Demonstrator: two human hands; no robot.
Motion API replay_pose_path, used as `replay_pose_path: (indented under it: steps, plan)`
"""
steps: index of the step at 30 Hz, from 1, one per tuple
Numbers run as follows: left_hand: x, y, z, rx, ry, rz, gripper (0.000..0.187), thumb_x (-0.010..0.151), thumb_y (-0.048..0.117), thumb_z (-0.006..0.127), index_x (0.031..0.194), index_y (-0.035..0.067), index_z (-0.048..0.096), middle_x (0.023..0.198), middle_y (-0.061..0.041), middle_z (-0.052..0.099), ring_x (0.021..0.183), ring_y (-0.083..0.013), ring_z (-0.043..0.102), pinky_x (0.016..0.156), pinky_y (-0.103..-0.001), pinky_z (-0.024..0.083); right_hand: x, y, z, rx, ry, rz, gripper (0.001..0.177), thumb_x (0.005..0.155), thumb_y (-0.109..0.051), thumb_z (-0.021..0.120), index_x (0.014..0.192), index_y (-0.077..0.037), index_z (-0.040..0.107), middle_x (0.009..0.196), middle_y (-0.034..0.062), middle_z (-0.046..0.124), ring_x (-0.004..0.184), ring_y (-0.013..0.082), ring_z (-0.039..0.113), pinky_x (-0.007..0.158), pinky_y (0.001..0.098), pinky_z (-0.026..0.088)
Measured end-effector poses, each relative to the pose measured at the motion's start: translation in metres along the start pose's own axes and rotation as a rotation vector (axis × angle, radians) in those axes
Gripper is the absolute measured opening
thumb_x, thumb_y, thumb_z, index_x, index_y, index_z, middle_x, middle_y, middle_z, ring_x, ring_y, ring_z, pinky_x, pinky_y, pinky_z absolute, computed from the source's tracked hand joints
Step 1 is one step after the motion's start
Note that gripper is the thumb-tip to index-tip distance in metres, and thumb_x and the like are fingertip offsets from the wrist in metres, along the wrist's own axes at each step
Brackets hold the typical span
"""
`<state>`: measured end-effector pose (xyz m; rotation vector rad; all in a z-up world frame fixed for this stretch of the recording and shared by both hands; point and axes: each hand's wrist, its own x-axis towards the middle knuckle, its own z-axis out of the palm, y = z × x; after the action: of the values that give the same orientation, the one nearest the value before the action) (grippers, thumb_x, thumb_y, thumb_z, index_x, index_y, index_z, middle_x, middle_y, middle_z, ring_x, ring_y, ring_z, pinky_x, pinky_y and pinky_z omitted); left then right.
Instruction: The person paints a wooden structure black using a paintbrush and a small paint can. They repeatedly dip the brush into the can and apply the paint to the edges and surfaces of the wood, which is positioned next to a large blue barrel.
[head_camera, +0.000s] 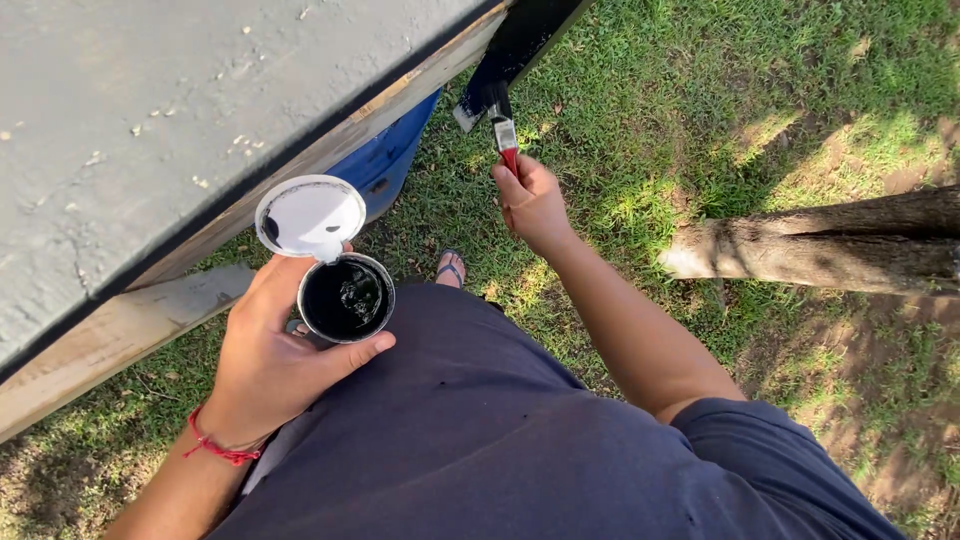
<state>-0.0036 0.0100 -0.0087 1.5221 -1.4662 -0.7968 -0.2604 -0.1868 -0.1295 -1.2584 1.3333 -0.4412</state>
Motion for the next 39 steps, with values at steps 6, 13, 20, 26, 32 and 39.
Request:
replay_pose_path:
  steps: [6,13,20,26,32,39]
  plan:
    - [-0.003,-0.008,0.004,0.047,0.019,-0.048,0.069,0.062,0.026,0.093,0.120,0.006,0.063,0.119,-0.008,0.067,0.116,-0.0245,0.061,0.104,-0.035,0.044,0.059,0.034,0.009,-0.210,0.191,-0.403,0.028,0.100,-0.039,0.049,0.080,-0.019,0.048,0.068,-0.0042,0.047,0.059,0.0108,0.043,0.053,0.0254,0.035]
    - [-0.011,-0.016,0.005,0.140,0.048,-0.130,0.067,0.062,0.031,0.092,0.119,0.008,0.065,0.119,-0.007,0.068,0.114,-0.0229,0.061,0.103,-0.034,0.043,0.073,0.026,0.008,-0.044,0.257,-0.419,0.028,0.103,-0.038,0.042,0.089,-0.015,0.048,0.069,-0.0038,0.046,0.059,0.0089,0.042,0.050,0.0258,0.033]
    - [-0.012,-0.020,0.005,0.166,0.072,-0.118,0.069,0.060,0.033,0.093,0.117,0.006,0.064,0.116,-0.009,0.067,0.112,-0.0247,0.061,0.101,-0.034,0.044,0.067,0.034,0.020,0.116,0.199,-0.337,0.027,0.103,-0.038,0.043,0.086,-0.017,0.045,0.060,-0.0060,0.044,0.048,0.0083,0.041,0.039,0.0237,0.032]
    - [-0.006,-0.015,0.002,0.130,0.050,-0.096,0.072,0.062,0.030,0.092,0.123,0.006,0.063,0.124,-0.007,0.068,0.116,-0.0230,0.061,0.104,-0.034,0.042,0.017,-0.022,0.020,0.403,0.210,-0.267,0.033,0.102,-0.039,0.042,0.083,-0.012,0.046,0.057,-0.0035,0.044,0.038,0.0089,0.037,0.029,0.0249,0.033]
    - [-0.005,-0.015,0.001,0.117,0.051,-0.098,0.068,0.061,0.031,0.092,0.118,0.007,0.065,0.121,-0.008,0.069,0.114,-0.0236,0.063,0.102,-0.035,0.044,0.001,-0.015,0.001,0.347,0.033,-0.156,0.030,0.105,-0.028,0.044,0.085,-0.009,0.055,0.057,-0.0050,0.046,0.041,0.0065,0.038,0.033,0.0191,0.034]
    - [-0.007,-0.019,0.001,0.055,0.061,-0.059,0.063,0.062,0.028,0.093,0.114,0.007,0.065,0.117,-0.007,0.069,0.112,-0.0232,0.063,0.101,-0.034,0.044,0.017,-0.039,-0.042,0.288,-0.122,-0.080,0.023,0.106,-0.011,0.045,0.108,0.001,0.065,0.062,0.0042,0.061,0.040,0.0102,0.050,0.032,0.0213,0.036]
